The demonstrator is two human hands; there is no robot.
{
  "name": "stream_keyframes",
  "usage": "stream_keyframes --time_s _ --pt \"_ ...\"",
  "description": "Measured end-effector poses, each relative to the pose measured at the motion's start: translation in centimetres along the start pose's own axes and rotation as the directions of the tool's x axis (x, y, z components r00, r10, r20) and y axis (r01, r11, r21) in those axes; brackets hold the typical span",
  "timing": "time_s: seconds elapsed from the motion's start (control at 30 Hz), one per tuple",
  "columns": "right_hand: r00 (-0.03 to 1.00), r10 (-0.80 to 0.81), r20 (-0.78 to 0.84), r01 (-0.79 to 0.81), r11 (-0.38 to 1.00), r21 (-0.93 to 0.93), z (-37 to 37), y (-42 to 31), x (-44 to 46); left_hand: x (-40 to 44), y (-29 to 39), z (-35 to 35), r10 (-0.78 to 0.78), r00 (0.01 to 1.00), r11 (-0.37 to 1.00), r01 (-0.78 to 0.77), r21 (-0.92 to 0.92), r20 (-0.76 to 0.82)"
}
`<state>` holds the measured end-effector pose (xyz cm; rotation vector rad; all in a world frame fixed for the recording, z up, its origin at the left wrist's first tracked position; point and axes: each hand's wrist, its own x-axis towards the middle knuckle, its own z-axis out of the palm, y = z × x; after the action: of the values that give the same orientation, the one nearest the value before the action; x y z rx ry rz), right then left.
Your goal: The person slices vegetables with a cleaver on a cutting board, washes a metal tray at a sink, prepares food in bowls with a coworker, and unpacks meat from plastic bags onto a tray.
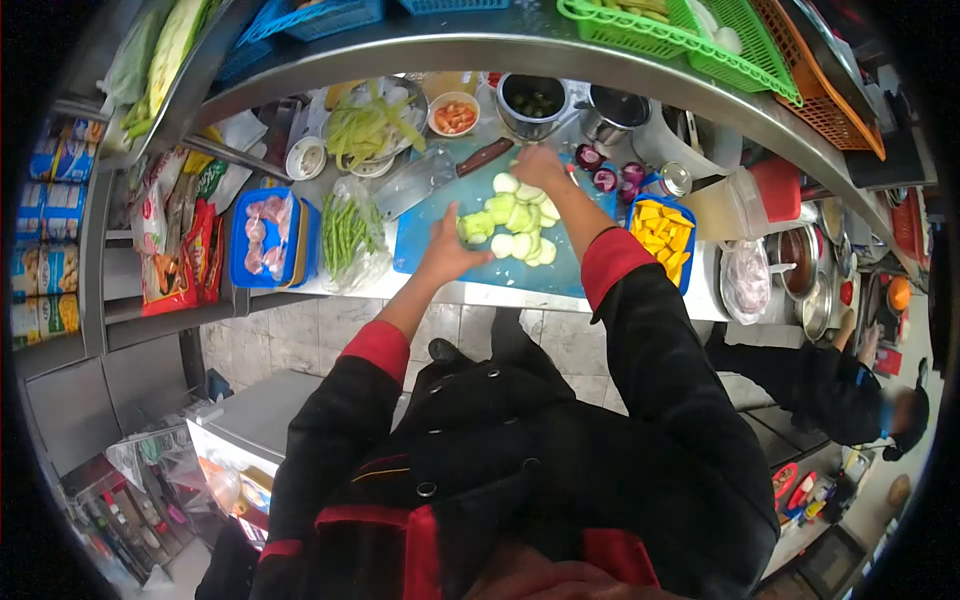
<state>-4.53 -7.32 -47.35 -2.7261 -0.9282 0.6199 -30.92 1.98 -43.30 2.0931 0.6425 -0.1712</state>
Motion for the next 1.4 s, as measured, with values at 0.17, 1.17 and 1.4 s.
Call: stream_keyframes --time_s 0.17,1.17,1.4 --pt "0.867 -0.424 0.261 0.36 0.896 0.26 0.1 0.8 -0.2 3.5 2.7 2.1 0.038 0.998 0.988 -0.03 0.153 -0.049" --pt "0.902 -0.358 0.243 0.043 0.634 0.772 -0.9 -0.5 -9.0 7.4 5.4 0.5 0.228 0.956 0.974 -0.223 -0.045 0.184" --pt "0.955 -0.295 -0.024 0.216 0.638 0.739 -9.1 -5.8 -20.6 -3.1 13.8 -6.7 0.381 0.912 0.924 -0.382 -0.023 0.15"
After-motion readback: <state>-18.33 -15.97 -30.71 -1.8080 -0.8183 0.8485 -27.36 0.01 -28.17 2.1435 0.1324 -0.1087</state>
